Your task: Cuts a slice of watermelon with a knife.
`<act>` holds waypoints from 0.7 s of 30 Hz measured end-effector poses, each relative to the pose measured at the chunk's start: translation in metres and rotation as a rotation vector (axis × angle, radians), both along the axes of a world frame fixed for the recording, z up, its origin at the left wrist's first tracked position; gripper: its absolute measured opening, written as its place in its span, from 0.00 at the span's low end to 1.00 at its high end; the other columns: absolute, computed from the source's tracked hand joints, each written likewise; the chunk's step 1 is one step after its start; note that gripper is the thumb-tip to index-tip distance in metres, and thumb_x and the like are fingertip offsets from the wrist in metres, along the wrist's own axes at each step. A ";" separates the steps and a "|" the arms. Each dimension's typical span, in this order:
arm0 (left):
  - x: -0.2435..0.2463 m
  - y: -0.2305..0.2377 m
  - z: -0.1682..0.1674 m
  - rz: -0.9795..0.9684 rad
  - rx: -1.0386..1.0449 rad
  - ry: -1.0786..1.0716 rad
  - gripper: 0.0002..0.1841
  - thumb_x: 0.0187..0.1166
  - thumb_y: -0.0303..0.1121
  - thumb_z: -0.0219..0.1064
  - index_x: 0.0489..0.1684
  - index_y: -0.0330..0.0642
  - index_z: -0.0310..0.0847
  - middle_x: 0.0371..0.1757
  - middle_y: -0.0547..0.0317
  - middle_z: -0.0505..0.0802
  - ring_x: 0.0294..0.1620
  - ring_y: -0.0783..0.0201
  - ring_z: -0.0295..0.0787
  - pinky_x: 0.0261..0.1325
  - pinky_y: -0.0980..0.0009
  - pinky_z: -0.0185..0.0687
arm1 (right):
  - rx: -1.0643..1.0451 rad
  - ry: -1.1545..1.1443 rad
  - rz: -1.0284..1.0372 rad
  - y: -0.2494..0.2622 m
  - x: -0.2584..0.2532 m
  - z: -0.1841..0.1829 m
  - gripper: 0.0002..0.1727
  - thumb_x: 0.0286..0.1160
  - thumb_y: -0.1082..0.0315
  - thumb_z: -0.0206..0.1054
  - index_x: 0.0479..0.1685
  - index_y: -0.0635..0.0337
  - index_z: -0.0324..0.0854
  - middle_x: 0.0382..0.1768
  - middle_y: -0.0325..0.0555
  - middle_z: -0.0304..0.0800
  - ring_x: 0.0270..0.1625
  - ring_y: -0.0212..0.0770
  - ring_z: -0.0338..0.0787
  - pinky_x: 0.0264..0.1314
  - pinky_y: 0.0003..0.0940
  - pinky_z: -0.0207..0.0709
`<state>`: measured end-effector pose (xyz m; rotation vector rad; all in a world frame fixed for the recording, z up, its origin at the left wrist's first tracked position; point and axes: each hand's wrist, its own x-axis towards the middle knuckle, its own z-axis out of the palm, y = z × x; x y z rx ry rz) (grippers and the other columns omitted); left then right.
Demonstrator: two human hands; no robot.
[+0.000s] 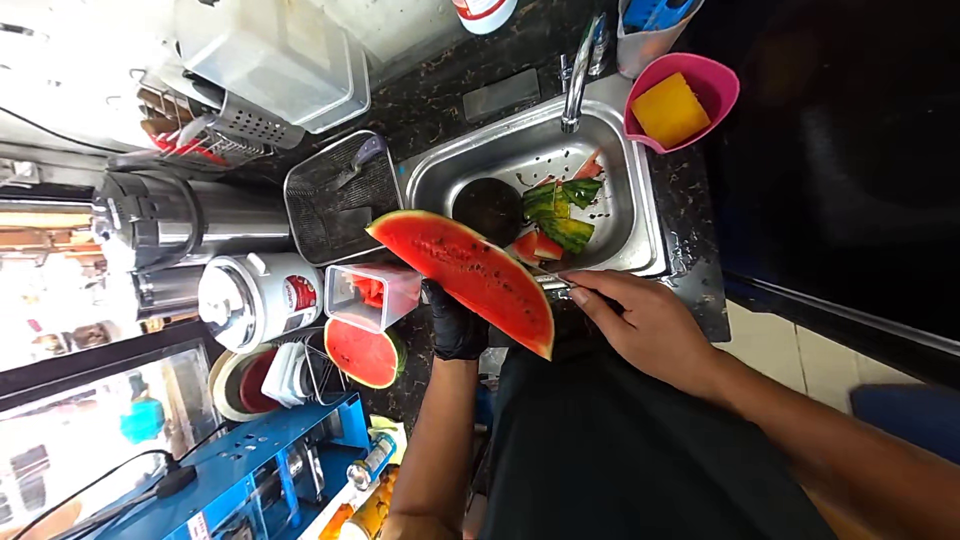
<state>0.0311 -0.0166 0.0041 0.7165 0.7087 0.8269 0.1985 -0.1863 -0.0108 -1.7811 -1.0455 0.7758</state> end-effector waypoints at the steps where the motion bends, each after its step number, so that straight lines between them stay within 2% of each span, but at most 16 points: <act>1: -0.001 0.000 0.000 0.011 -0.006 0.009 0.33 0.59 0.69 0.75 0.55 0.56 0.86 0.48 0.63 0.97 0.53 0.67 0.95 0.57 0.62 0.92 | 0.000 -0.011 0.027 -0.002 0.000 0.002 0.20 0.91 0.48 0.56 0.64 0.40 0.91 0.47 0.33 0.95 0.48 0.28 0.92 0.52 0.32 0.86; 3: -0.001 -0.001 0.000 0.023 -0.021 0.011 0.34 0.58 0.69 0.76 0.55 0.55 0.85 0.48 0.62 0.96 0.53 0.66 0.94 0.57 0.61 0.92 | -0.014 -0.033 0.046 -0.003 0.000 0.001 0.20 0.91 0.47 0.55 0.64 0.40 0.91 0.44 0.34 0.95 0.46 0.30 0.92 0.48 0.35 0.86; 5: -0.002 -0.001 -0.001 0.025 -0.024 0.001 0.33 0.59 0.69 0.75 0.54 0.55 0.86 0.48 0.62 0.97 0.54 0.66 0.95 0.57 0.61 0.92 | -0.040 -0.030 0.004 -0.003 0.001 -0.002 0.20 0.91 0.48 0.55 0.65 0.41 0.90 0.45 0.35 0.95 0.46 0.31 0.92 0.50 0.38 0.87; 9: -0.006 0.000 0.000 0.003 -0.010 -0.035 0.31 0.63 0.68 0.73 0.55 0.56 0.87 0.49 0.62 0.97 0.54 0.66 0.94 0.58 0.61 0.92 | -0.038 -0.019 -0.009 -0.005 0.003 0.000 0.20 0.90 0.48 0.57 0.64 0.40 0.91 0.45 0.34 0.95 0.46 0.30 0.92 0.50 0.36 0.86; 13: -0.007 0.001 0.000 0.006 -0.003 -0.033 0.29 0.63 0.66 0.75 0.55 0.57 0.86 0.50 0.64 0.96 0.56 0.67 0.93 0.60 0.62 0.91 | -0.035 -0.160 0.015 -0.010 0.003 0.005 0.19 0.89 0.46 0.57 0.63 0.36 0.92 0.36 0.36 0.92 0.36 0.34 0.90 0.36 0.38 0.82; 17: -0.009 0.003 0.000 0.017 0.023 -0.010 0.29 0.62 0.63 0.78 0.54 0.55 0.86 0.49 0.64 0.96 0.55 0.67 0.94 0.59 0.62 0.91 | -0.022 -0.306 0.017 -0.012 0.007 0.011 0.19 0.89 0.47 0.57 0.63 0.36 0.92 0.34 0.38 0.91 0.32 0.38 0.89 0.31 0.40 0.80; 21: -0.011 0.003 -0.002 -0.021 0.128 -0.050 0.26 0.70 0.61 0.73 0.61 0.58 0.84 0.55 0.64 0.95 0.61 0.67 0.92 0.64 0.63 0.89 | -0.029 -0.435 0.027 -0.012 0.010 0.019 0.19 0.89 0.48 0.56 0.64 0.36 0.92 0.32 0.39 0.90 0.30 0.41 0.87 0.29 0.41 0.77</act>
